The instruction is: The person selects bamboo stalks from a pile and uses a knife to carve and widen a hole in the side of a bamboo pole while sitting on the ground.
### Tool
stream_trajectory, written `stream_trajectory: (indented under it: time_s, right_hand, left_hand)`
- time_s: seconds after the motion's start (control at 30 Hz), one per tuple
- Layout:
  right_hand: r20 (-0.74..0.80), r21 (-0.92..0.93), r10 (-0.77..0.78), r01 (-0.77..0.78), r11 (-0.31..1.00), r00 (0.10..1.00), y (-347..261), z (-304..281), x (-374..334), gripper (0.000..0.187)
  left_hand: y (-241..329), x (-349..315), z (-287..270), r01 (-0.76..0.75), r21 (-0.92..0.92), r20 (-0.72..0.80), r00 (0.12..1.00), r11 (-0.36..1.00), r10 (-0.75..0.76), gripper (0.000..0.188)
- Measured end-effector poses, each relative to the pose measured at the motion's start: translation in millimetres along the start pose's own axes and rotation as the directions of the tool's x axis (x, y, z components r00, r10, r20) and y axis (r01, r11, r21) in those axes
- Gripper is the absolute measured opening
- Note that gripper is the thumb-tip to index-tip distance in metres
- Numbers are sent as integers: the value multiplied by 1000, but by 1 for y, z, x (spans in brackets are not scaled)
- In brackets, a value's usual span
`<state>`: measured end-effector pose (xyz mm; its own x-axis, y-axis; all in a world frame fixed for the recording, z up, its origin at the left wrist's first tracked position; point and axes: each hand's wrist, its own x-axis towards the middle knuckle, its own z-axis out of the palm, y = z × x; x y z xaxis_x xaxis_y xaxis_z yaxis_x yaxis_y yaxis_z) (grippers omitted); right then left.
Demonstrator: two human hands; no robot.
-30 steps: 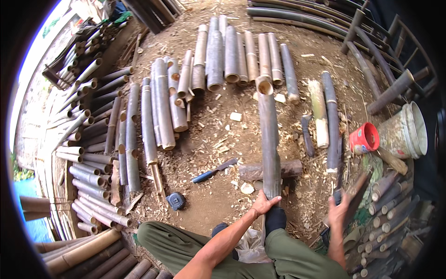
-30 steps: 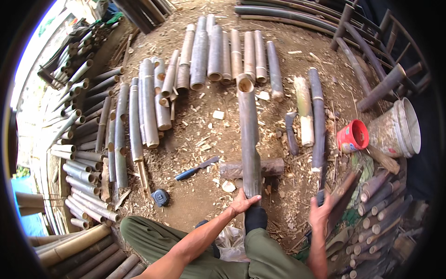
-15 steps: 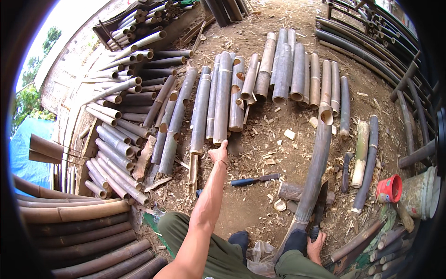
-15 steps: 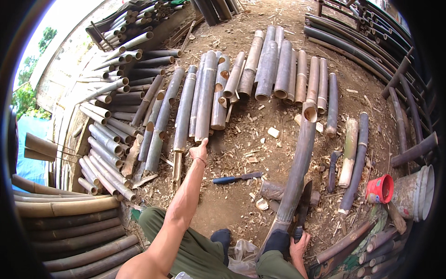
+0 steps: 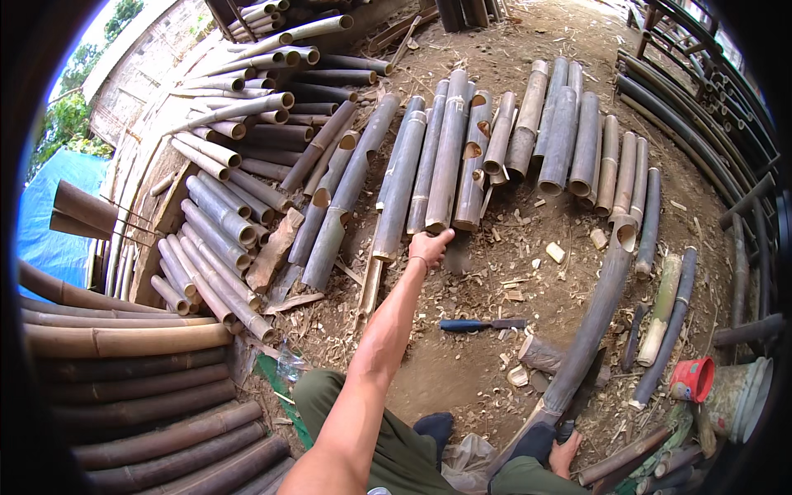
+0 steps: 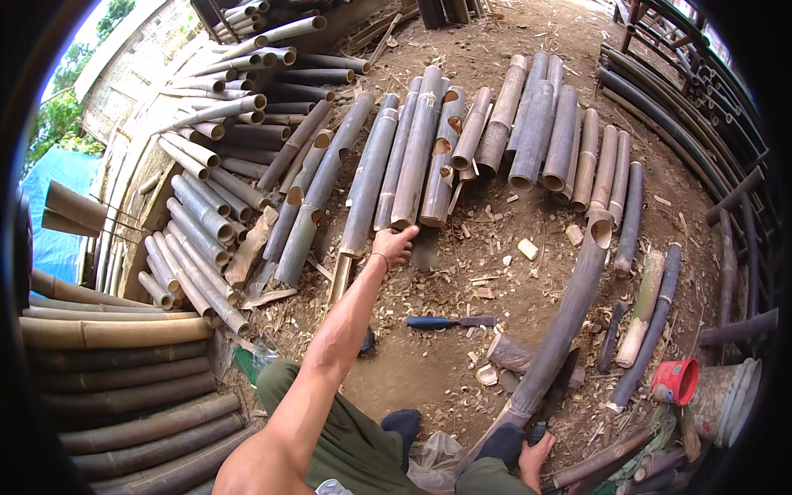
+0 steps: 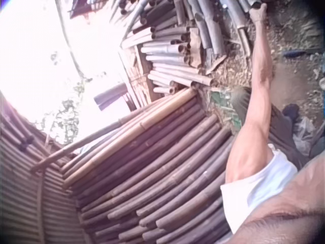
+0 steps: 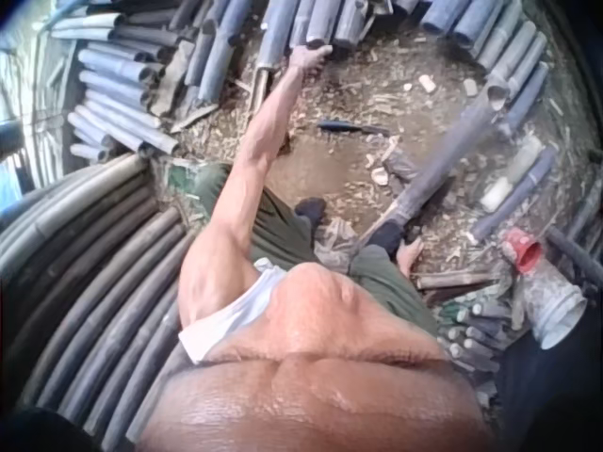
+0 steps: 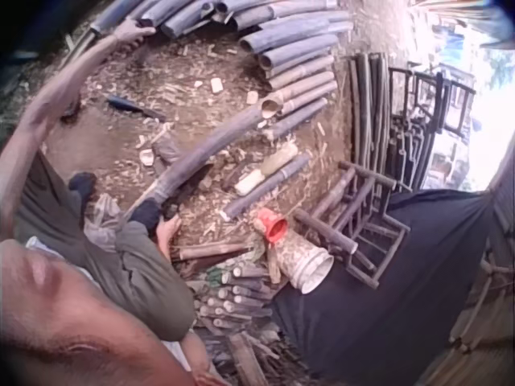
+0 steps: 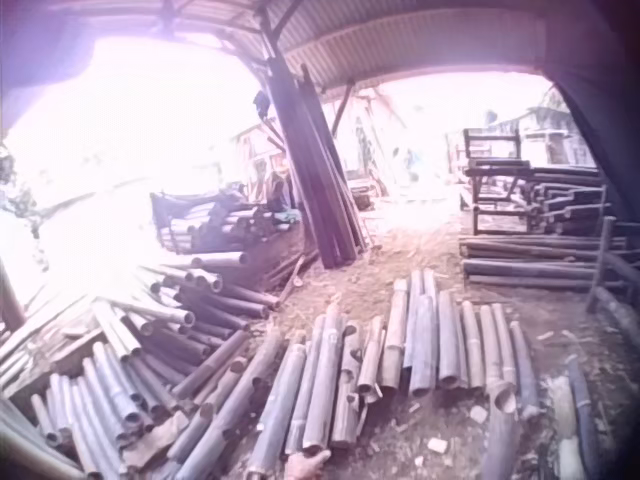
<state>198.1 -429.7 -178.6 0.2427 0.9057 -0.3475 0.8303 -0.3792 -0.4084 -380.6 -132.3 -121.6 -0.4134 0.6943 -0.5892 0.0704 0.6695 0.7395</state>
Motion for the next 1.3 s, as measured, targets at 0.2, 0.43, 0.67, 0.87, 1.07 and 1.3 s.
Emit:
stream_trajectory:
  time_s: [0.2,0.43,0.67,0.87,1.07,1.3]
  right_hand:
    - [-6,-76,19,-19,997,1000,10,0,3,59]
    - [35,-28,37,-36,999,999,4,3,0,62]
    - [37,-15,54,-53,998,998,-4,-3,4,62]
    - [32,-16,79,-78,997,996,-2,-4,3,59]
    - [35,-3,44,-44,999,998,-3,-4,0,59]
    - [28,75,59,-61,995,998,-12,-13,-1,59]
  left_hand:
    - [-12,-8,-27,92,891,-399,626,445,670,84]
    - [-46,4,-140,-43,656,-601,574,754,556,64]
    - [-44,7,-156,374,679,-677,652,632,342,58]
    - [20,9,-65,-129,775,-297,790,619,536,80]
    - [31,11,10,-47,841,-317,764,538,562,80]
    - [44,21,-98,85,871,-411,668,485,620,59]
